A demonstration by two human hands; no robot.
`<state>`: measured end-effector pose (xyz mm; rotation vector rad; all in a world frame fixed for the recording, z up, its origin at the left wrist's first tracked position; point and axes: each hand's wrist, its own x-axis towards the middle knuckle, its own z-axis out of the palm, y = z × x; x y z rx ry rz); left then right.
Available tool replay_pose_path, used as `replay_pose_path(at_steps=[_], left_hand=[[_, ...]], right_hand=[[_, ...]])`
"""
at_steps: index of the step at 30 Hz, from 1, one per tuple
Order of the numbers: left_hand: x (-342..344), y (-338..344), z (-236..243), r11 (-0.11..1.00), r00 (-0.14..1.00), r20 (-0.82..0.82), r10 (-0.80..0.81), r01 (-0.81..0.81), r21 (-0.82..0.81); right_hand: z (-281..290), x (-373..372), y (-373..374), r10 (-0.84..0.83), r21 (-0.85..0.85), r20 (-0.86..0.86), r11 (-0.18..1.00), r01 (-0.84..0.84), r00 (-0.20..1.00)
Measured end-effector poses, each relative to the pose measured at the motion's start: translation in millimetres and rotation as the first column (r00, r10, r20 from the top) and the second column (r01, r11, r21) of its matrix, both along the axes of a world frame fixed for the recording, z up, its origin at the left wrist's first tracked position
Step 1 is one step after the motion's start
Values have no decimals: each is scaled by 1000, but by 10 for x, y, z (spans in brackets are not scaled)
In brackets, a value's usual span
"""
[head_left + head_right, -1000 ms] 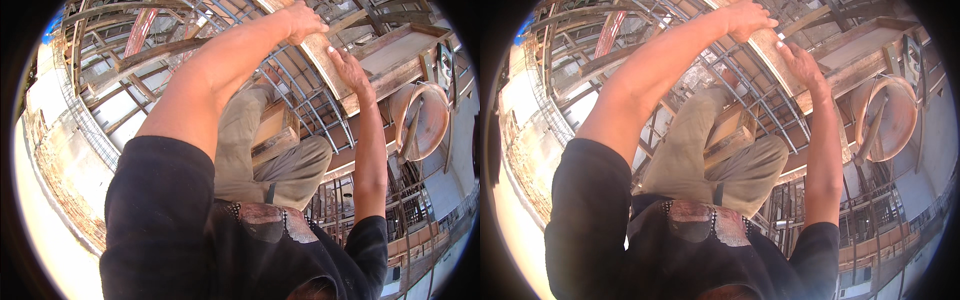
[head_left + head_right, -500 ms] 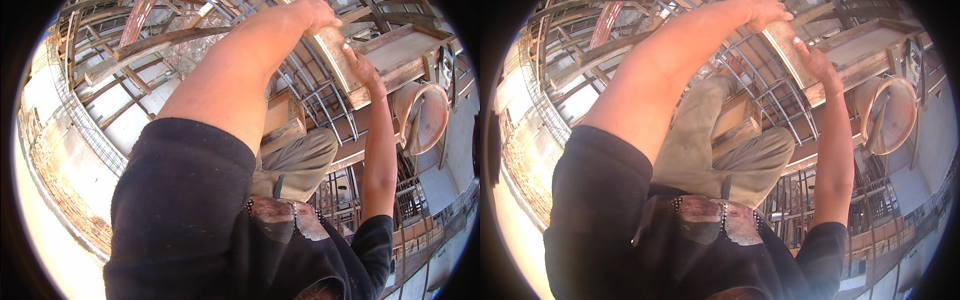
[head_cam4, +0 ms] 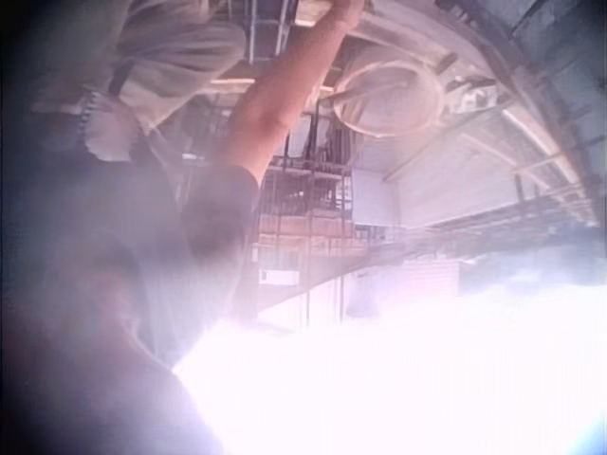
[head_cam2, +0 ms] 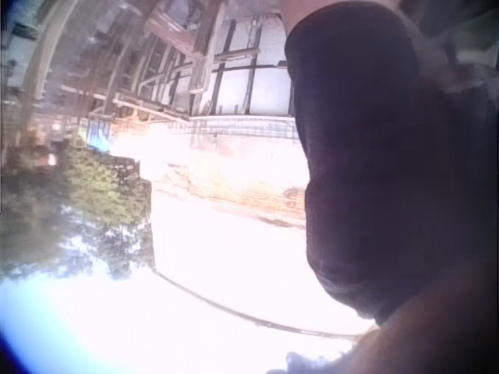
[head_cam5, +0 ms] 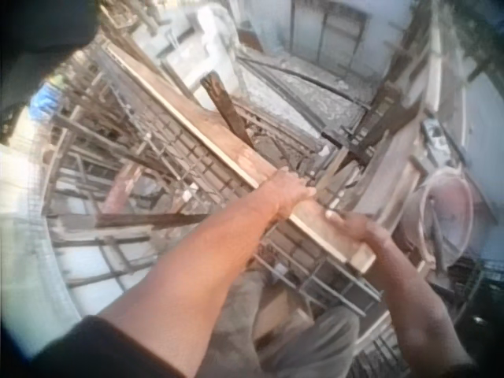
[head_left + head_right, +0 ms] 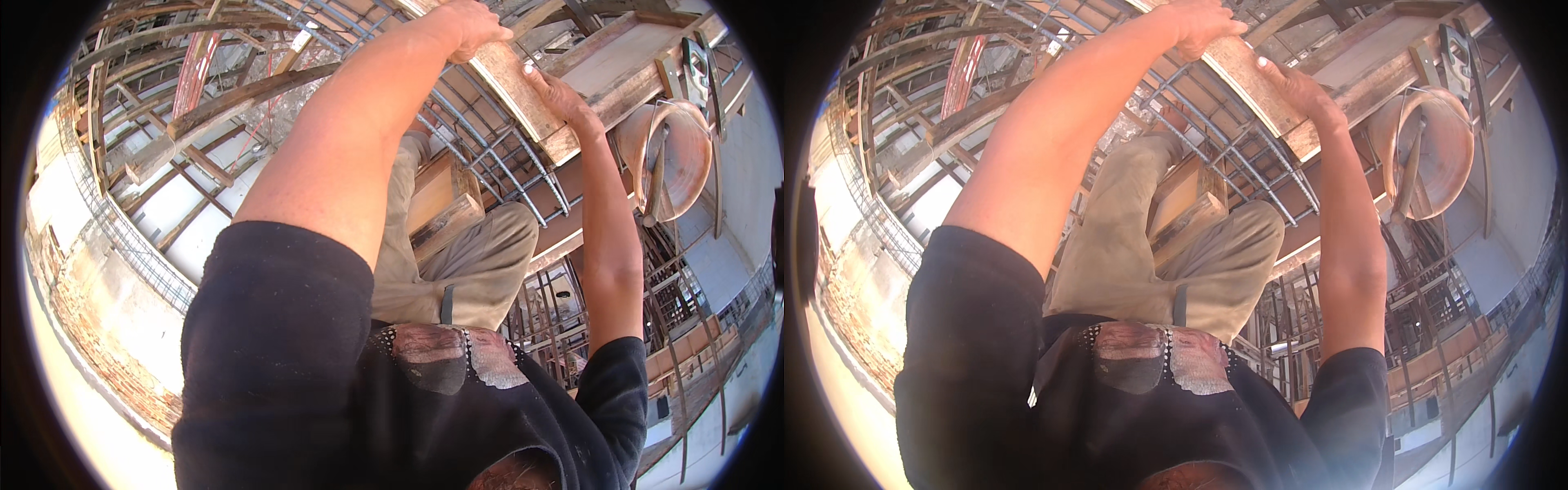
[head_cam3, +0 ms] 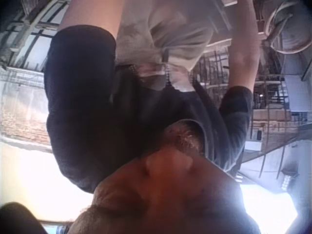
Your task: The person hands a large wooden panel down to another person, then picks up a smaller wooden block and uses a saw to cut it while sitting on a construction frame.
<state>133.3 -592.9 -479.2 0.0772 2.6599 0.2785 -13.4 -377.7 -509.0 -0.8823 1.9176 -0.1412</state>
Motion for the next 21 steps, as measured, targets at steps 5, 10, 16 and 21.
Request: replay_pose_path(at_steps=[5, 10, 16, 21], left_hand=[[-206, 7, 189, 999, 984, 179, 8, 0, -45], [-148, 66, -11, 983, 958, 270, 100, -54, -175], [-194, 321, 21, 944, 959, 248, 139, -53, -325], [4, 410, -43, 928, 976, 98, 194, -150, -341]], right_hand=[[607, 404, 555, -563, -623, 134, 592, 511, 816], [1038, 1367, 1674, -648, -250, -84, 749, 614, 757], [1048, 2121, 1941, -336, 31, -372, 927, 374, 865], [935, 2003, 1832, -299, 114, -370, 925, 363, 879]])
